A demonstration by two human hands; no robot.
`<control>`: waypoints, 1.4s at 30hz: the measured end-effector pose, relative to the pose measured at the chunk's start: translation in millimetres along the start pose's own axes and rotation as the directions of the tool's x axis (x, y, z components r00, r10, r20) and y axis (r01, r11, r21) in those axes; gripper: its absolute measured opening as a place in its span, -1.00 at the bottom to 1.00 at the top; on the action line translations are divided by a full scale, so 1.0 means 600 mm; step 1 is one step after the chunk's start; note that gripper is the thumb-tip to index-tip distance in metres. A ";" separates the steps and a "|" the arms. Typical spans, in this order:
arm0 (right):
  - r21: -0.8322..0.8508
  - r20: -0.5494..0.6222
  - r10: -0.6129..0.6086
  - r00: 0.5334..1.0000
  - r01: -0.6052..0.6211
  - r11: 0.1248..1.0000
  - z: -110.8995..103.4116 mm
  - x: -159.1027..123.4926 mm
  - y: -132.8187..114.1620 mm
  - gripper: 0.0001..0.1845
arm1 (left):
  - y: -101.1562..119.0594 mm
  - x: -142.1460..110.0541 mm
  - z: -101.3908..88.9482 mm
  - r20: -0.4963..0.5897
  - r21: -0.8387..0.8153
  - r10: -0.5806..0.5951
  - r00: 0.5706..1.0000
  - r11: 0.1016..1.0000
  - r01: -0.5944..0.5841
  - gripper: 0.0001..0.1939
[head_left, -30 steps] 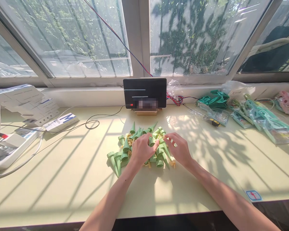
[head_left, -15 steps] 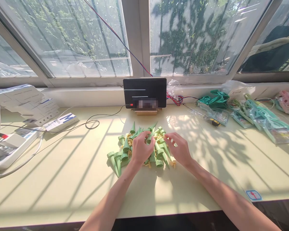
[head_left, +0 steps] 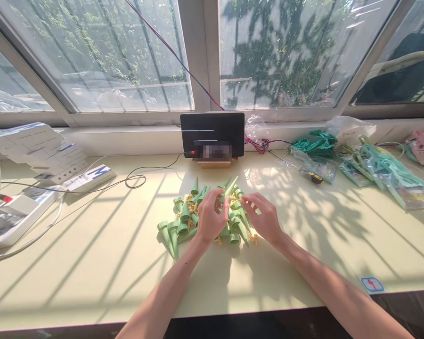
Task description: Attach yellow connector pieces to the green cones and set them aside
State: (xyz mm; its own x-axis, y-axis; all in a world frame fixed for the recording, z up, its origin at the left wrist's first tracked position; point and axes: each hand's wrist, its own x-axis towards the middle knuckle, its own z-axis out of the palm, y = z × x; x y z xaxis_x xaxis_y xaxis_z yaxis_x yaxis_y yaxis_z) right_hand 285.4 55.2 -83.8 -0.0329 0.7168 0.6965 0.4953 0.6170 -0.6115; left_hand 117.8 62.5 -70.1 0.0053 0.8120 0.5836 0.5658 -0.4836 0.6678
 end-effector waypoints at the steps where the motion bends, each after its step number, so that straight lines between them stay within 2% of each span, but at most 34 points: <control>1: 0.000 0.002 0.001 1.000 -0.001 1.000 0.000 0.000 0.000 -0.82 | 0.001 0.000 0.000 0.001 -0.011 -0.002 1.000 1.000 0.002 -0.80; 5: -0.006 0.006 -0.003 1.000 0.003 1.000 -0.001 -0.002 -0.001 -0.82 | 0.009 -0.002 -0.001 0.011 -0.060 -0.034 0.999 0.998 0.035 -0.80; 11: -0.024 0.004 -0.024 1.000 0.024 0.999 0.000 -0.003 0.000 -0.83 | 0.004 -0.004 0.004 0.079 -0.263 -0.174 0.982 0.946 0.188 -0.74; 17: -0.036 -0.014 -0.053 0.998 0.053 0.998 0.002 -0.003 0.002 -0.85 | -0.004 -0.005 0.009 0.142 -0.370 -0.198 0.970 0.898 0.237 -0.71; 24: -0.045 -0.021 -0.074 0.997 0.073 0.996 0.002 -0.003 -0.002 -0.86 | 0.000 -0.005 0.008 0.158 -0.394 -0.221 0.962 0.879 0.267 -0.77; 31: -0.018 -0.014 -0.050 0.999 0.050 0.999 0.003 -0.003 -0.001 -0.84 | -0.003 -0.007 0.011 0.170 -0.406 -0.245 0.955 0.865 0.294 -0.76; 42: 0.003 -0.018 -0.040 0.999 0.040 0.999 0.004 -0.004 0.001 -0.86 | 0.001 -0.008 0.010 0.168 -0.365 -0.177 0.970 0.903 0.228 -0.81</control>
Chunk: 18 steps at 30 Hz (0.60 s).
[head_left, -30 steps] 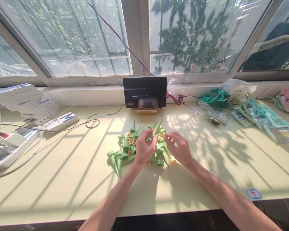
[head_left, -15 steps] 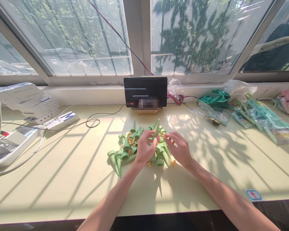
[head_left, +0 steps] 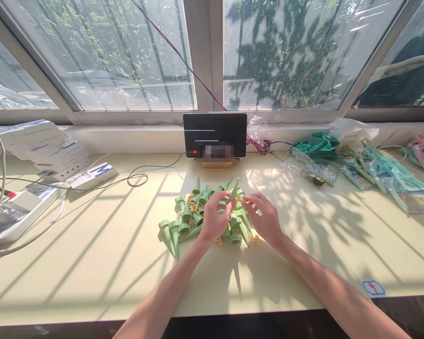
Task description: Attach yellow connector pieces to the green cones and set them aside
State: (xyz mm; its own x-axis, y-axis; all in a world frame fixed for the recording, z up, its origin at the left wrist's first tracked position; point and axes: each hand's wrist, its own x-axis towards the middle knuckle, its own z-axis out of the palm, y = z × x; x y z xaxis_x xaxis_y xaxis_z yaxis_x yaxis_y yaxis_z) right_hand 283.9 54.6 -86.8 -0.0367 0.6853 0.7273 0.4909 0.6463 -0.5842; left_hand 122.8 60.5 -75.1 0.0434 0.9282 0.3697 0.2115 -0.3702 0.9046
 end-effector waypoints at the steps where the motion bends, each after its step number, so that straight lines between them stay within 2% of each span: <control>1: 0.001 -0.001 -0.002 1.000 0.002 1.000 0.000 0.000 0.000 -0.86 | 0.000 0.000 0.000 0.002 0.006 0.016 1.000 1.000 -0.016 -0.81; 8: 0.016 0.013 0.016 1.000 -0.016 1.000 0.000 0.000 0.001 -0.86 | 0.000 0.001 0.000 0.000 0.023 0.066 0.998 0.998 -0.066 -0.82; 18: -0.030 0.133 0.098 0.986 -0.095 0.995 -0.006 0.001 0.004 -0.70 | 0.002 -0.003 -0.001 0.008 0.062 0.120 0.993 0.991 -0.120 -0.81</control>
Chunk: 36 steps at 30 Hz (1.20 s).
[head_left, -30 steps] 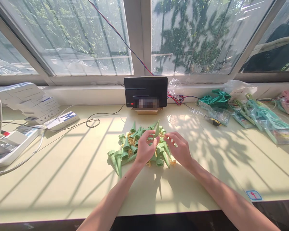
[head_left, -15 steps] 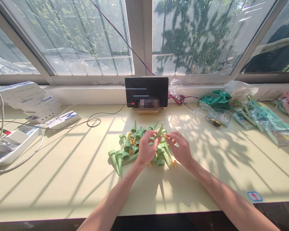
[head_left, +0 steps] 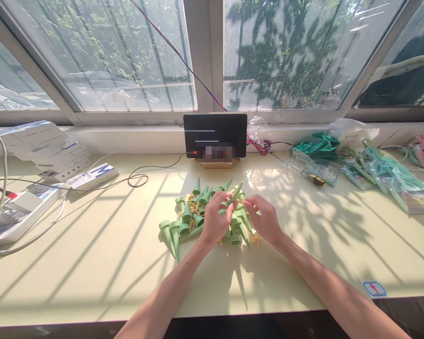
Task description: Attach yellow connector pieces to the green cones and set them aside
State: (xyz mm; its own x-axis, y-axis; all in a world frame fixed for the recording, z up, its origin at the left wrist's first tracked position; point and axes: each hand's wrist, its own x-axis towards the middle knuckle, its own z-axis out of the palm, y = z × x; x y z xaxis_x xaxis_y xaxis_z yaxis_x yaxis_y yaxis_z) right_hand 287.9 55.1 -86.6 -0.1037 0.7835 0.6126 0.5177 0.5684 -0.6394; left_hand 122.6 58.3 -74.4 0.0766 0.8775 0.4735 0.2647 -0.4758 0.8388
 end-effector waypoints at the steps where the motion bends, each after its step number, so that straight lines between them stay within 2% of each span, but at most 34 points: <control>1: 0.000 0.007 0.003 1.000 -0.003 1.000 0.000 0.000 0.000 -0.70 | 0.000 0.000 0.000 -0.004 0.002 -0.001 1.000 1.000 0.001 -0.82; 5: 0.043 0.000 0.048 0.999 -0.048 0.998 0.001 -0.001 -0.002 -0.77 | -0.001 0.001 0.001 -0.025 -0.007 -0.019 1.000 1.000 0.019 -0.83; 7: 0.075 -0.012 0.069 0.998 -0.068 0.995 0.002 -0.002 -0.003 -0.73 | -0.002 0.001 0.002 -0.031 -0.019 -0.028 0.999 0.999 0.027 -0.82; 12: 0.071 -0.004 0.054 0.999 -0.054 0.996 0.004 -0.003 -0.005 -0.81 | -0.003 0.002 0.002 -0.028 -0.025 -0.029 0.999 0.999 0.028 -0.84; 16: 0.043 -0.004 0.052 0.999 -0.052 0.998 0.005 -0.001 -0.003 -0.77 | -0.003 0.001 0.002 -0.018 -0.010 -0.018 1.000 1.000 0.018 -0.84; 24: 0.000 0.074 0.070 0.995 -0.071 0.998 0.004 -0.002 0.005 -0.62 | -0.003 -0.001 0.003 -0.010 0.013 0.011 1.000 1.000 -0.010 -0.85; 31: 0.087 0.015 0.044 0.999 -0.045 0.995 0.003 -0.002 -0.006 -0.77 | 0.002 0.000 0.001 -0.070 0.038 -0.015 0.997 0.999 0.018 -0.86; 36: 0.073 -0.009 0.016 1.000 -0.016 0.997 0.005 -0.003 -0.006 -0.80 | 0.006 0.000 0.000 -0.054 0.045 -0.007 0.999 0.999 0.010 -0.87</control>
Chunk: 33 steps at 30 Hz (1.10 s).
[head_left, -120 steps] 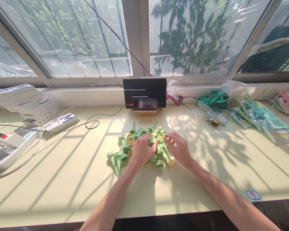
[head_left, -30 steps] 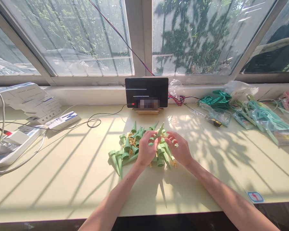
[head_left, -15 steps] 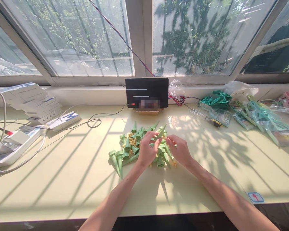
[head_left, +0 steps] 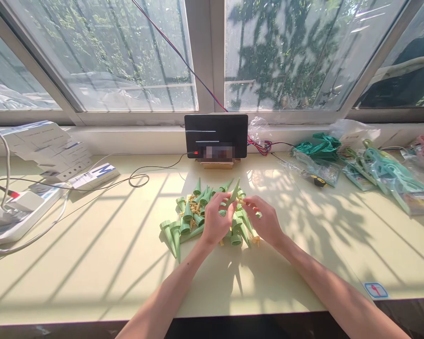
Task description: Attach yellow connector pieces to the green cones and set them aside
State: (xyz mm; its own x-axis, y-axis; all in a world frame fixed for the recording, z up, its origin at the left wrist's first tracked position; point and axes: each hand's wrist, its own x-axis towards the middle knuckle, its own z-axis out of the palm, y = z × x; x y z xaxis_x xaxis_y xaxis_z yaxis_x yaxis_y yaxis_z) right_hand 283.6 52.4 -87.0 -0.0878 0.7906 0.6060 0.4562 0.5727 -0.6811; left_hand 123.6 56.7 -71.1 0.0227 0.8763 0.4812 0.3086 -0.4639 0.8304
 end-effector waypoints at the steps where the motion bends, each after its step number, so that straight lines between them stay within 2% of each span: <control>1: -0.005 0.006 0.004 1.000 -0.004 1.000 0.000 0.000 0.001 -0.78 | 0.000 0.000 0.000 0.006 0.005 0.007 1.000 1.000 -0.007 -0.86; 7: -0.042 0.069 0.036 0.997 -0.033 0.999 -0.004 0.000 0.002 -0.64 | 0.000 0.001 0.000 0.023 0.039 0.066 0.998 0.997 -0.067 -0.86; 12: -0.005 0.025 0.085 0.996 -0.085 0.996 -0.004 0.001 -0.002 -0.72 | 0.000 0.000 0.001 -0.003 0.040 0.050 0.999 0.998 -0.050 -0.88; 16: 0.003 0.021 0.047 0.999 -0.047 0.999 -0.002 0.001 -0.005 -0.77 | -0.001 -0.001 0.000 0.006 0.037 0.045 0.999 0.998 -0.045 -0.88; 24: -0.053 0.061 0.049 0.997 -0.046 0.998 -0.004 0.000 0.002 -0.63 | 0.000 -0.002 0.002 0.017 0.066 0.090 0.996 0.994 -0.091 -0.87; 28: 0.002 0.034 0.091 0.995 -0.091 0.996 -0.003 -0.001 -0.003 -0.70 | 0.000 -0.002 0.001 0.007 0.058 0.067 0.998 0.996 -0.068 -0.88; 33: -0.013 0.017 0.038 0.999 -0.037 0.999 -0.002 -0.002 -0.005 -0.75 | 0.002 -0.002 0.000 0.003 0.051 0.056 0.998 0.997 -0.057 -0.88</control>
State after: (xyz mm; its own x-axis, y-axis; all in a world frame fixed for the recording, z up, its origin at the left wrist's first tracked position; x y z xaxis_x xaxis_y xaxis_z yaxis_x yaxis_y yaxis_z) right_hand 283.2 49.6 -85.1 -0.0852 0.8150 0.5731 0.4706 0.5399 -0.6979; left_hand 124.2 55.2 -71.0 0.0429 0.8491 0.5264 0.3551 -0.5055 0.7864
